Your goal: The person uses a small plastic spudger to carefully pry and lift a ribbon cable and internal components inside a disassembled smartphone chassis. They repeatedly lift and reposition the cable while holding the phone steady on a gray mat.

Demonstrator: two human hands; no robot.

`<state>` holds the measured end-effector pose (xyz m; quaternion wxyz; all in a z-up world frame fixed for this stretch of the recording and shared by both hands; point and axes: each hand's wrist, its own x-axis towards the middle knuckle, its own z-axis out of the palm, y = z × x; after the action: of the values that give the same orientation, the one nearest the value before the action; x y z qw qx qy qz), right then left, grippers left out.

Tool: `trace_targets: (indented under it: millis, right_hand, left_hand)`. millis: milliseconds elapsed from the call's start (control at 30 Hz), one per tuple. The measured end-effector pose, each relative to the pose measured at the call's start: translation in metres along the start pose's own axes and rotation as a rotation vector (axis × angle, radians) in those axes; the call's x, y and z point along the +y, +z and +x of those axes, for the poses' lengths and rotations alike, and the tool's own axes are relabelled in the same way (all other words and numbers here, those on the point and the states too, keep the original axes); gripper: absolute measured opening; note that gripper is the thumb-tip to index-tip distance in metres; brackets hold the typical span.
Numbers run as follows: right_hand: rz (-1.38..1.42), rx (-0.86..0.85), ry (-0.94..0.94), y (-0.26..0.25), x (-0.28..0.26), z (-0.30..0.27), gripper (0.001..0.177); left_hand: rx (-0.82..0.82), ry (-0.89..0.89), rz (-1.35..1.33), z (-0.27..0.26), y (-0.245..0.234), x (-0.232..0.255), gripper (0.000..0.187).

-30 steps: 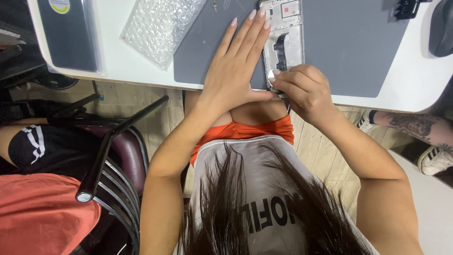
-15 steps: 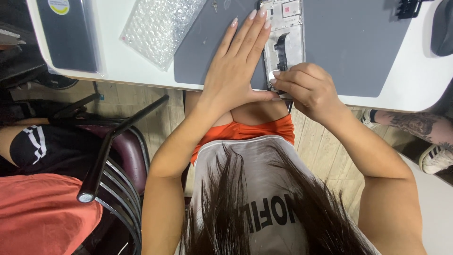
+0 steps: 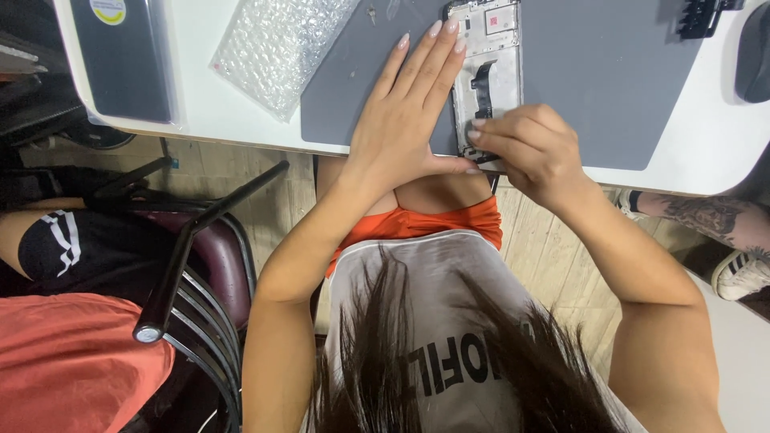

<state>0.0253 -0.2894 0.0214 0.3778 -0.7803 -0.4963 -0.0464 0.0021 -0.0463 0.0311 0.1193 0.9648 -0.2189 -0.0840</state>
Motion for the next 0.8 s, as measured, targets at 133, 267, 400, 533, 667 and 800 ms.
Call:
trace_targets:
  millis: [133, 267, 400, 533, 667, 800]
  right_hand:
    - [-0.024, -0.011, 0.004, 0.007, -0.001, -0.017, 0.023]
    - [-0.077, 0.013, -0.029, 0.012, -0.003, -0.015, 0.018]
    - [-0.128, 0.024, -0.018, 0.016, -0.002, -0.015, 0.015]
    - [-0.143, 0.042, -0.010, 0.022, -0.003, -0.017, 0.012]
    - [-0.150, 0.108, -0.016, 0.029, -0.001, -0.019, 0.012]
    - [-0.070, 0.150, 0.030, 0.029, -0.002, -0.017, 0.023]
  left_hand:
    - [-0.026, -0.009, -0.006, 0.001, -0.003, 0.000, 0.145]
    - [-0.040, -0.001, -0.020, 0.000, -0.003, 0.002, 0.141]
    - [-0.032, -0.003, 0.001, 0.001, -0.003, 0.001, 0.143]
    - [-0.021, -0.006, -0.023, 0.000, -0.003, 0.002, 0.140]
    - [-0.025, -0.006, -0.016, 0.000, -0.004, 0.001, 0.138]
    - [0.007, 0.003, -0.020, -0.001, 0.002, 0.002, 0.140]
